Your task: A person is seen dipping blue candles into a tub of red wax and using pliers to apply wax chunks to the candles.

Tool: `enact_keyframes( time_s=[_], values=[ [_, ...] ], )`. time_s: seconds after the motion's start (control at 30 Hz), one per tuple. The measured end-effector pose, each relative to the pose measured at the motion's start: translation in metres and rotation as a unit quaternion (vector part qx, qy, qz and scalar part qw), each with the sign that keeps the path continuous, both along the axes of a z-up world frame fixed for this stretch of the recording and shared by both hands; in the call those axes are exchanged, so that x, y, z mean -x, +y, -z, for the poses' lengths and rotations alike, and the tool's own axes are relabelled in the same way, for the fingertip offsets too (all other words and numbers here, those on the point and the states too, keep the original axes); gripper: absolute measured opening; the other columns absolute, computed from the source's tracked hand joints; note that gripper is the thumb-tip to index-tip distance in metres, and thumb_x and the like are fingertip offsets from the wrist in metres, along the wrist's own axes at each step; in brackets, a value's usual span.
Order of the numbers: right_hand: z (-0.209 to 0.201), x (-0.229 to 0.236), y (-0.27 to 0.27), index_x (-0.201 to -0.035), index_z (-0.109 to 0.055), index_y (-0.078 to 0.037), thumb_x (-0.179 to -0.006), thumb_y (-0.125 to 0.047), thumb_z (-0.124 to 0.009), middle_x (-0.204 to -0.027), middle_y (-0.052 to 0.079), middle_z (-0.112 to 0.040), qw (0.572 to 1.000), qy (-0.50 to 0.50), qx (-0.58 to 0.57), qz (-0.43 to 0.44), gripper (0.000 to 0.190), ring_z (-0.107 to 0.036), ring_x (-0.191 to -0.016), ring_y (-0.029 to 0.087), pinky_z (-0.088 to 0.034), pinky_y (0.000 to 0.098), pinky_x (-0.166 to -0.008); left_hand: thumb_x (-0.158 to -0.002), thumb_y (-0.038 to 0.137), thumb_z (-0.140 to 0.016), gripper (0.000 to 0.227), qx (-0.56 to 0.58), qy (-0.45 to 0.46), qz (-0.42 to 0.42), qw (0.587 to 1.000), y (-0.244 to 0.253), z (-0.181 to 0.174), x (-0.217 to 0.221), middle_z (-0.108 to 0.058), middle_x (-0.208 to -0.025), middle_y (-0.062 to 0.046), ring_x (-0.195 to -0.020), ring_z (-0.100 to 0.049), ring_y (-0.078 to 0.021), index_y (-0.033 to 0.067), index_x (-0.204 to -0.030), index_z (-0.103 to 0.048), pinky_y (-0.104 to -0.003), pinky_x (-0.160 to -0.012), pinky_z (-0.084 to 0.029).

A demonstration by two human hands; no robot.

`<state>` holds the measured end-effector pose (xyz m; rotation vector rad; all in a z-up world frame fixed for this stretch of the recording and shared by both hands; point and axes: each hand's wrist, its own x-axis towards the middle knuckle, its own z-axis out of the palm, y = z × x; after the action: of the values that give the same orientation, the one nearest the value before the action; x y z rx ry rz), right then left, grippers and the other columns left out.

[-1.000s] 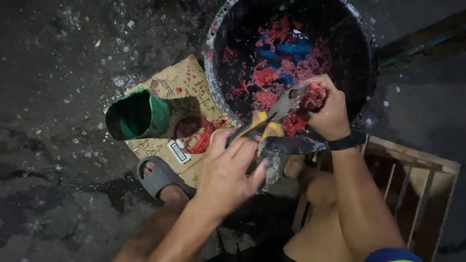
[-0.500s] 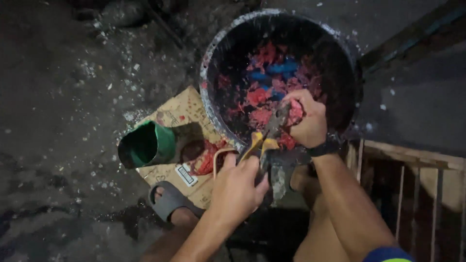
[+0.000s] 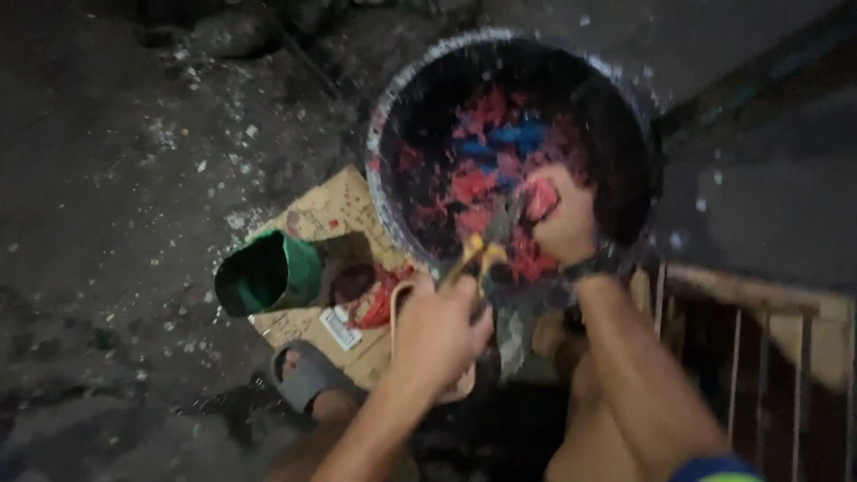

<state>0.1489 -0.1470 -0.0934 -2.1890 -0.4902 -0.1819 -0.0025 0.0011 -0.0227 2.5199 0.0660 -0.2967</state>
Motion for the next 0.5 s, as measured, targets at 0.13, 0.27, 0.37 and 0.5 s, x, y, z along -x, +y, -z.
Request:
enact_keyframes(
  time_s=[0.13, 0.27, 0.37, 0.5],
  values=[
    [0.002, -0.007, -0.016, -0.092, -0.054, -0.016, -0.068, -0.033, -0.063, -0.072, 0.011, -0.059, 1.000, 0.027, -0.007, -0.008, 0.031, -0.059, -0.074, 0.033, -0.042, 0.0382, -0.067, -0.069, 0.033, -0.059, 0.024, 0.020, -0.202, -0.107, 0.973, 0.007, -0.029, -0.004, -0.056, -0.056, -0.015, -0.062, -0.053, -0.0376, 0.0100, -0.068, -0.055, -0.043, -0.057, -0.042],
    [-0.003, -0.013, -0.025, -0.096, -0.054, -0.019, -0.059, -0.024, -0.075, -0.070, 0.016, -0.059, 0.997, 0.050, 0.060, 0.024, 0.043, -0.059, -0.074, 0.036, -0.044, 0.0403, -0.064, -0.063, 0.020, -0.062, 0.022, 0.092, -0.439, -0.160, 0.879, 0.007, -0.076, -0.001, -0.053, -0.062, -0.022, -0.065, -0.051, -0.0429, -0.0006, -0.067, -0.056, -0.040, -0.067, -0.042],
    [-0.015, -0.010, -0.020, -0.096, -0.054, -0.019, -0.058, -0.022, -0.075, -0.077, 0.014, -0.061, 0.996, 0.086, 0.030, 0.007, 0.044, -0.059, -0.078, 0.035, -0.044, 0.0393, -0.065, -0.058, 0.006, -0.075, 0.026, 0.194, -0.398, -0.132, 0.887, -0.019, -0.013, -0.008, -0.063, -0.078, -0.020, -0.079, -0.061, -0.0336, -0.0004, -0.082, -0.064, -0.034, -0.073, -0.048],
    [0.001, -0.025, -0.029, -0.096, -0.052, -0.013, -0.053, -0.027, -0.072, -0.073, 0.021, -0.059, 0.990, 0.005, 0.139, -0.012, 0.049, -0.057, -0.074, 0.041, -0.041, 0.0461, -0.067, -0.071, 0.035, -0.056, 0.031, 0.021, 0.023, -0.039, 0.999, -0.025, 0.016, -0.035, -0.062, -0.071, -0.019, -0.068, -0.056, -0.0403, 0.0075, -0.086, -0.058, -0.049, -0.053, -0.044]
  ],
)
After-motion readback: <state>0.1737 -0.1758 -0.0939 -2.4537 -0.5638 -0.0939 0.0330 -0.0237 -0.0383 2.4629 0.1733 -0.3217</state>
